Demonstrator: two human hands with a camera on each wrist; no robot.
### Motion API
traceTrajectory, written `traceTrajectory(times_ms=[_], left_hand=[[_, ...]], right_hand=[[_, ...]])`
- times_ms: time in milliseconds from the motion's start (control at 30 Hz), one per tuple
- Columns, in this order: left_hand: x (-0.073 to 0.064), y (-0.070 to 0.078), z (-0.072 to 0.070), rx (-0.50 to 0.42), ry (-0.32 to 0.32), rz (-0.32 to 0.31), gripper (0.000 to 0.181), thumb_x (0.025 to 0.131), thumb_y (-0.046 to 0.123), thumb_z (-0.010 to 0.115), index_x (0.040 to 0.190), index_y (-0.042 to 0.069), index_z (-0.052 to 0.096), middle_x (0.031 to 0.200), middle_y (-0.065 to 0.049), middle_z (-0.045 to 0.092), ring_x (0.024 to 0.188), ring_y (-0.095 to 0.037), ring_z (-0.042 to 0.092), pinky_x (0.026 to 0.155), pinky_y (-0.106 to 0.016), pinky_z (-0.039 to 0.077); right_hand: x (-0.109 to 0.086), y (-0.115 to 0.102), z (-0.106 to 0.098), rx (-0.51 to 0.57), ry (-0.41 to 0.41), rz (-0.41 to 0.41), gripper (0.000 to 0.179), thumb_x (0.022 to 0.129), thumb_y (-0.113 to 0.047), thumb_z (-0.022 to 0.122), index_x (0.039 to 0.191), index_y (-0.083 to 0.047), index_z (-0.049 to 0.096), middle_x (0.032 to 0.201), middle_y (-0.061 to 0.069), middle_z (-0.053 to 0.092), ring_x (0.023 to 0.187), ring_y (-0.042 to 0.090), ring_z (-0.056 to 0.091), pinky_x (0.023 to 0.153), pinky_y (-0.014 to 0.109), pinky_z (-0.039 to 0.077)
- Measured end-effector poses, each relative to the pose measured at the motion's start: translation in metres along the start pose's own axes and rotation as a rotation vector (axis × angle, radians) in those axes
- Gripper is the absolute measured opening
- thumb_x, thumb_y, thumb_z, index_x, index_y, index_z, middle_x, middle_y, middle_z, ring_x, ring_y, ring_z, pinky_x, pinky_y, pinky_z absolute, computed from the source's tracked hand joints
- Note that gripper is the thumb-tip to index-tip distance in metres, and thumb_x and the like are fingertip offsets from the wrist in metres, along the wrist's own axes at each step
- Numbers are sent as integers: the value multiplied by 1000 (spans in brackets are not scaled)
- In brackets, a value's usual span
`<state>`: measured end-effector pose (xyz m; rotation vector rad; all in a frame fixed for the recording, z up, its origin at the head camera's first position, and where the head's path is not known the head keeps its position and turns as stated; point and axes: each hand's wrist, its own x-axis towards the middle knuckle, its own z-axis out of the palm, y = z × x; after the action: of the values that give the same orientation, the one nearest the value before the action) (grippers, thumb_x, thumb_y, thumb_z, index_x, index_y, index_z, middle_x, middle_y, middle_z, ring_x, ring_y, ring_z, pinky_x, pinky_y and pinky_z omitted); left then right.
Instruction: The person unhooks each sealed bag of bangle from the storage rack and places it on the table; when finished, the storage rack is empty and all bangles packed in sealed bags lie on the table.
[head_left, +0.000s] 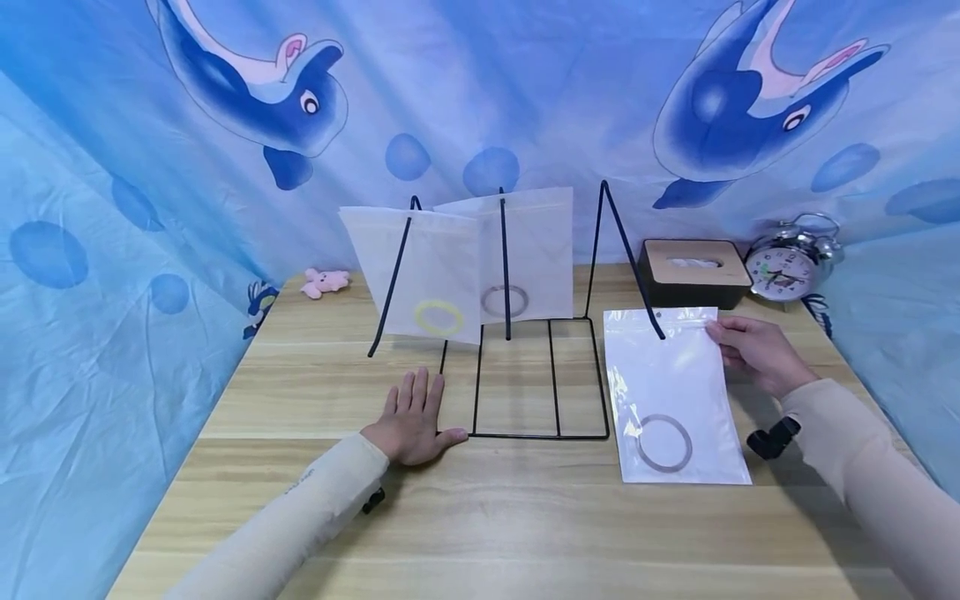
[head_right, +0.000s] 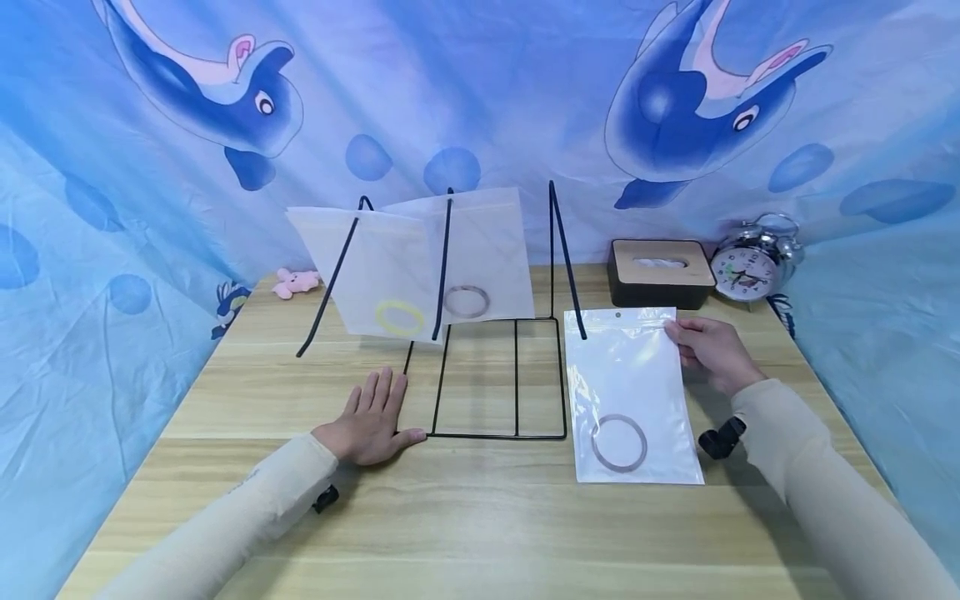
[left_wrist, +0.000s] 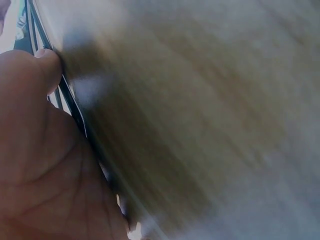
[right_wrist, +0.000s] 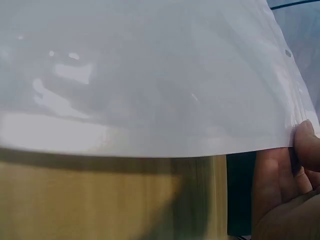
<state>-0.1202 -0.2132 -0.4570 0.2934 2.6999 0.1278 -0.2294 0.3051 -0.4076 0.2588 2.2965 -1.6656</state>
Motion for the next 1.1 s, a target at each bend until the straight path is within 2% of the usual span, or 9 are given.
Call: traceTrajectory(times_ms=[100, 233, 367, 467, 533, 700, 867, 933, 1100], left_hand=[[0, -1, 2, 4, 4, -2, 105, 92, 81, 27, 161, 9, -9, 163, -22, -18, 148, -41, -17, 117, -59, -1], [1, -2, 1, 9, 18, 2, 105, 93, 81, 27, 161, 8, -8, 163, -23, -17, 148, -41, -17, 117, -60, -1], [1, -2, 1, 10, 11, 3, 106, 93, 80, 29, 161, 7, -7, 163, -23, -17, 148, -41, -16, 116, -60, 0], [1, -2, 2, 14, 12, 5, 107, 93, 80, 30, 161, 6, -5, 163, -24, -15, 149, -42, -15, 116, -60, 1], [2, -3, 3, 15, 7, -1, 107, 92, 81, 29, 161, 8, -7, 163, -23, -16, 149, -41, -16, 117, -60, 0], [1, -2, 2, 5, 12, -2, 106, 92, 81, 29, 161, 8, -7, 163, -23, -16, 149, -40, -17, 117, -59, -1], [0, -2, 0, 7, 10, -10, 106, 92, 81, 28, 161, 9, -8, 163, -22, -17, 149, -40, -17, 117, -59, -1], [0, -1, 0, 8, 12, -9, 105, 93, 80, 28, 161, 9, -8, 163, -22, -17, 149, -40, -17, 117, -59, -1], [-2, 0, 0, 6, 11, -5, 105, 93, 80, 29, 161, 9, -8, 163, -22, -17, 149, -40, -17, 117, -59, -1]], right_hand=[[10, -2, 3, -59, 20, 26, 63, 104, -35, 56, 152, 1, 38, 106, -7, 62, 81, 3, 59, 74, 23, 54], [22, -2, 5, -126, 72, 57, 65, 105, -36, 55, 154, 1, 35, 127, 10, 52, 84, 6, 57, 75, 24, 54], [30, 2, 5, -131, 90, 60, 57, 104, -32, 57, 147, 4, 43, 108, 3, 59, 80, 7, 57, 71, 25, 53], [34, 7, 5, -138, 88, 49, 53, 104, -30, 58, 141, 6, 47, 91, -7, 59, 78, 8, 57, 69, 26, 53], [37, 9, 5, -151, 85, 43, 51, 103, -29, 59, 139, 6, 49, 87, -10, 59, 77, 9, 57, 69, 27, 53], [42, 14, 8, -195, 83, 19, 48, 104, -27, 58, 135, 9, 50, 93, -1, 63, 79, 11, 58, 68, 26, 54], [44, 13, 13, -263, 109, 40, 52, 104, -29, 56, 139, 9, 50, 120, 19, 60, 93, 22, 60, 63, 21, 49], [45, 11, 14, -282, 129, 48, 52, 104, -30, 56, 139, 8, 50, 127, 23, 57, 98, 27, 59, 62, 21, 47], [44, 7, 13, -378, 181, 9, 44, 105, -25, 55, 132, 9, 54, 123, 28, 58, 101, 36, 58, 71, 32, 48]])
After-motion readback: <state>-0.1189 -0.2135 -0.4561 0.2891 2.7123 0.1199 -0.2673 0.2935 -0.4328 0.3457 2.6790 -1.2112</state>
